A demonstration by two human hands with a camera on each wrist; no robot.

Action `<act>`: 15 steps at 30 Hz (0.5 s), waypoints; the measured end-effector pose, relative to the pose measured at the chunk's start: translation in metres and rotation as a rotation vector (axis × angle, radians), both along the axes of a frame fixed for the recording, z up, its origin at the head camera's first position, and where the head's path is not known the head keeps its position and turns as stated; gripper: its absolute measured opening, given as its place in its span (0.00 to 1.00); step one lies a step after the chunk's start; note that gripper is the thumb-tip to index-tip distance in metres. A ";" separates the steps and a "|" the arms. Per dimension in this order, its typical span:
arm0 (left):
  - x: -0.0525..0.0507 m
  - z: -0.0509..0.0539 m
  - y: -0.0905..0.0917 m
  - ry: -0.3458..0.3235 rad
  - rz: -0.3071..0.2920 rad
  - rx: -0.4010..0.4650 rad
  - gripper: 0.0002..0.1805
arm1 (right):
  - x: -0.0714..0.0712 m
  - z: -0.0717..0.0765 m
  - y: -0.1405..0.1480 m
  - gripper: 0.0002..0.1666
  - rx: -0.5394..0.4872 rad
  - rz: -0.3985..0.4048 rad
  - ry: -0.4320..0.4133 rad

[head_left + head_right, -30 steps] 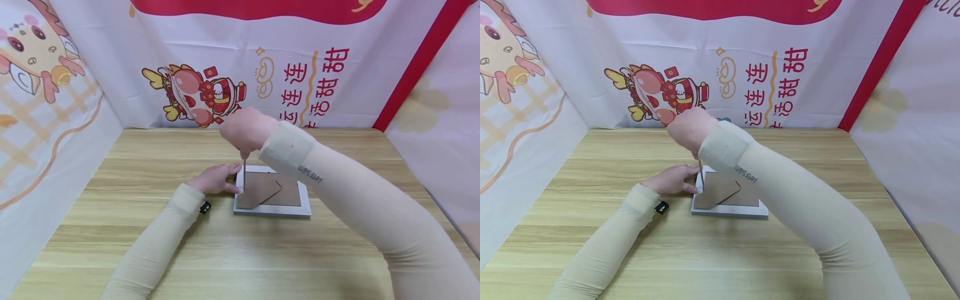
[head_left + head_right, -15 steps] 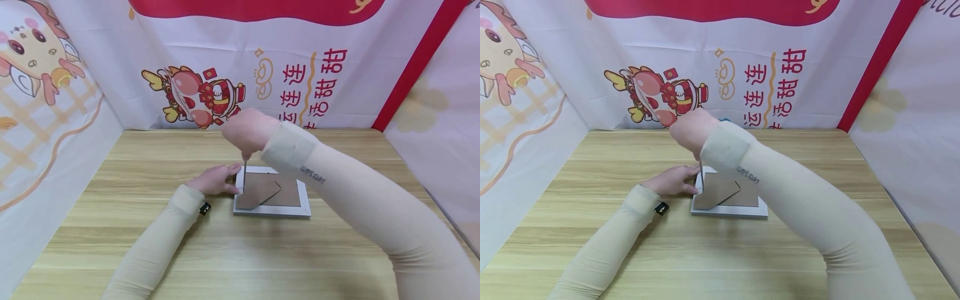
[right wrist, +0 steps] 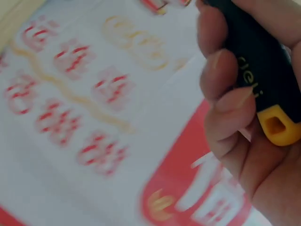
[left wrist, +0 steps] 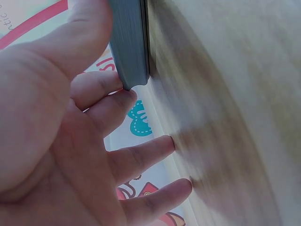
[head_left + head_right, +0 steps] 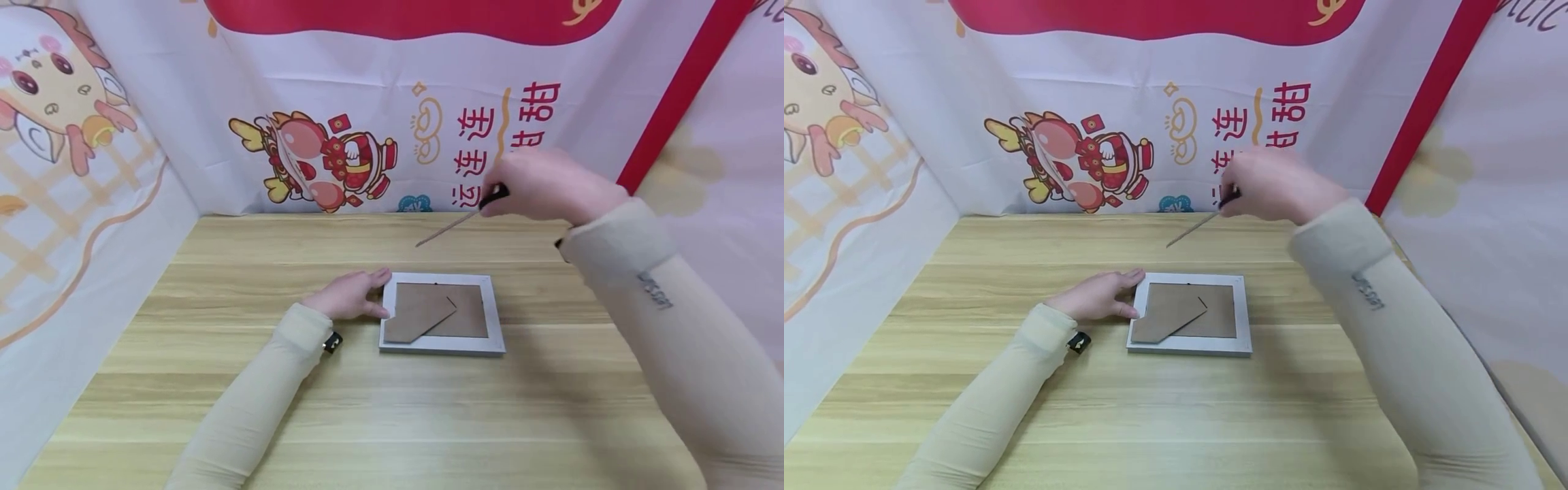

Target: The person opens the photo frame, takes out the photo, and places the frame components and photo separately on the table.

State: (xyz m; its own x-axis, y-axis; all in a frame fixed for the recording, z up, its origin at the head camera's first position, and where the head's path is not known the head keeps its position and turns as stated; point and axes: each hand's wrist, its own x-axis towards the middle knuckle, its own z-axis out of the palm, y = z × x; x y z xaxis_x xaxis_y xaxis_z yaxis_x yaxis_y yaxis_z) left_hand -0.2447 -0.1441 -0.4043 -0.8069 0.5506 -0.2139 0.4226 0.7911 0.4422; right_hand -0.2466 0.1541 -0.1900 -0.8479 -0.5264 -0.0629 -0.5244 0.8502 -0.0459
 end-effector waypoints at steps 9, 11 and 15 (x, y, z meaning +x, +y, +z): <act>0.002 -0.001 -0.001 -0.001 0.004 0.022 0.50 | -0.008 -0.081 0.098 0.14 -0.247 -0.103 0.081; 0.002 0.000 -0.001 0.004 0.000 0.028 0.50 | -0.008 -0.103 0.118 0.15 -0.236 -0.141 0.065; 0.003 0.001 0.000 0.004 0.007 0.024 0.50 | -0.010 -0.147 0.153 0.16 -0.249 -0.172 -0.028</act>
